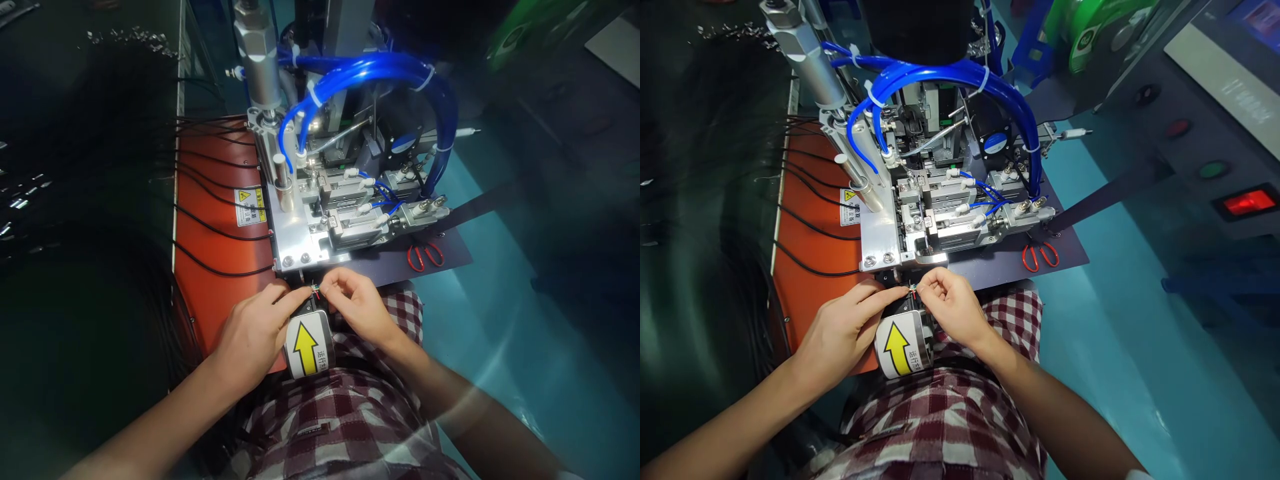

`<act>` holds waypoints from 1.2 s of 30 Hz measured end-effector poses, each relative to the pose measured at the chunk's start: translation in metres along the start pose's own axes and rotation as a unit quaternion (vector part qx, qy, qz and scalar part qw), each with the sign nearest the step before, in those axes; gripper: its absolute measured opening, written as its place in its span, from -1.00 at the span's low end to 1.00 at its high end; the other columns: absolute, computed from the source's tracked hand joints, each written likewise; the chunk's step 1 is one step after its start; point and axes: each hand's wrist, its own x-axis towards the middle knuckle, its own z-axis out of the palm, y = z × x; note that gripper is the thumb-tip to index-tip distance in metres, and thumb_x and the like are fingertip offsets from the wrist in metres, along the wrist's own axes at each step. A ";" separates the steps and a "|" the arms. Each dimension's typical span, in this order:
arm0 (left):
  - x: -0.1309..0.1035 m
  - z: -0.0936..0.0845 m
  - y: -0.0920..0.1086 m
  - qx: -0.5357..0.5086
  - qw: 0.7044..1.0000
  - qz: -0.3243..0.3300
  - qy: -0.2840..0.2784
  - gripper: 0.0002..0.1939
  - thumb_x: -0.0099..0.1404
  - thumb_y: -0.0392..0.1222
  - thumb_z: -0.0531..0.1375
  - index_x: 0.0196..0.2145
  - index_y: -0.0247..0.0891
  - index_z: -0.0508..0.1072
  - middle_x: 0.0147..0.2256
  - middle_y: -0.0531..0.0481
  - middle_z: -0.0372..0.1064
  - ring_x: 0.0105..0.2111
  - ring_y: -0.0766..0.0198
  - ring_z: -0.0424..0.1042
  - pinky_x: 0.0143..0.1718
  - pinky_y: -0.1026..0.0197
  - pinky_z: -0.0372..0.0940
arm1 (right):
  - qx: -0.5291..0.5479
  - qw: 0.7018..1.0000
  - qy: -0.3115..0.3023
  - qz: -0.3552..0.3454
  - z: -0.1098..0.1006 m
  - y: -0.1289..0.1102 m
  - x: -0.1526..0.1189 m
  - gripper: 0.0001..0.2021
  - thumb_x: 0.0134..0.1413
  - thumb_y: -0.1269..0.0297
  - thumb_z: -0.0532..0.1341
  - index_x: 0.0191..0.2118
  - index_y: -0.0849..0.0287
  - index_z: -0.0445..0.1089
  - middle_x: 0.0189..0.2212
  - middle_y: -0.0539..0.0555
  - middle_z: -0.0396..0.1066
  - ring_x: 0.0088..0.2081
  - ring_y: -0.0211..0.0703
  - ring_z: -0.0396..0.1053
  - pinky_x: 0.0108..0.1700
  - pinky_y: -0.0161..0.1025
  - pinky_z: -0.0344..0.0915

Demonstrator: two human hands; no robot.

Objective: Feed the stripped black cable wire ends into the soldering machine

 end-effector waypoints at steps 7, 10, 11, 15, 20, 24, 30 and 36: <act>0.002 -0.001 0.003 0.023 1.000 0.004 -0.005 -0.66 0.29 -0.34 -0.01 -0.03 -0.24 0.41 -0.35 -0.06 0.35 -0.40 0.19 0.40 -0.46 0.21 0.31 | 0.005 1.000 -0.009 0.022 0.000 -0.002 0.001 -0.86 0.08 0.27 0.14 -0.45 0.17 0.26 -0.63 -0.09 0.18 -0.58 -0.31 0.17 -0.52 -0.35 0.12; 0.003 -0.001 0.005 0.031 1.000 0.003 -0.005 -0.65 0.29 -0.35 -0.02 -0.04 -0.26 0.42 -0.37 -0.07 0.35 -0.42 0.18 0.41 -0.47 0.20 0.32 | -0.033 0.999 -0.007 0.005 0.000 -0.003 0.000 -0.87 0.10 0.29 0.11 -0.44 0.16 0.25 -0.62 -0.09 0.17 -0.57 -0.30 0.15 -0.51 -0.34 0.12; 0.003 -0.001 0.005 0.033 0.999 0.002 -0.004 -0.65 0.29 -0.35 -0.02 -0.04 -0.26 0.43 -0.37 -0.07 0.35 -0.42 0.17 0.41 -0.47 0.19 0.32 | -0.060 0.998 -0.002 -0.008 0.000 -0.004 0.000 -0.87 0.11 0.30 0.11 -0.45 0.16 0.25 -0.61 -0.08 0.18 -0.56 -0.30 0.15 -0.51 -0.34 0.12; 0.002 -0.001 0.006 0.039 0.999 0.004 -0.001 -0.65 0.29 -0.36 -0.03 -0.05 -0.26 0.43 -0.38 -0.07 0.36 -0.42 0.17 0.42 -0.48 0.20 0.32 | -0.194 0.976 0.028 -0.092 -0.002 -0.011 -0.003 -0.89 0.10 0.37 0.09 -0.44 0.16 0.27 -0.53 -0.02 0.25 -0.48 -0.25 0.20 -0.42 -0.31 0.14; 0.001 -0.001 0.004 0.037 0.999 0.000 -0.001 -0.65 0.29 -0.35 -0.03 -0.04 -0.23 0.43 -0.36 -0.07 0.36 -0.41 0.19 0.42 -0.46 0.21 0.32 | -0.229 0.964 0.025 -0.134 -0.003 -0.012 -0.003 -0.90 0.10 0.39 0.08 -0.42 0.16 0.28 -0.48 0.01 0.29 -0.44 -0.22 0.23 -0.34 -0.28 0.17; 0.001 -0.001 0.004 0.031 0.999 0.000 -0.006 -0.66 0.30 -0.34 -0.02 -0.04 -0.23 0.42 -0.35 -0.07 0.36 -0.40 0.19 0.41 -0.45 0.21 0.33 | -0.089 0.996 -0.003 -0.031 -0.003 -0.003 0.001 -0.89 0.09 0.32 0.11 -0.44 0.16 0.26 -0.58 -0.06 0.23 -0.54 -0.27 0.20 -0.48 -0.32 0.16; 0.001 0.000 0.003 0.039 0.999 0.000 -0.004 -0.65 0.29 -0.35 -0.01 -0.04 -0.21 0.42 -0.35 -0.06 0.36 -0.40 0.19 0.42 -0.45 0.22 0.33 | -0.059 0.998 0.005 0.022 0.000 -0.007 0.000 -0.90 0.04 0.33 0.12 -0.47 0.16 0.27 -0.64 -0.08 0.21 -0.59 -0.29 0.20 -0.53 -0.34 0.14; 0.000 0.000 0.003 0.058 0.998 0.005 -0.004 -0.62 0.27 -0.38 -0.02 -0.02 -0.21 0.41 -0.34 -0.07 0.37 -0.39 0.17 0.43 -0.46 0.20 0.33 | -0.248 0.965 0.067 -0.050 0.003 -0.025 -0.004 -0.86 0.03 0.40 0.11 -0.52 0.15 0.27 -0.59 -0.03 0.30 -0.53 -0.26 0.20 -0.47 -0.31 0.08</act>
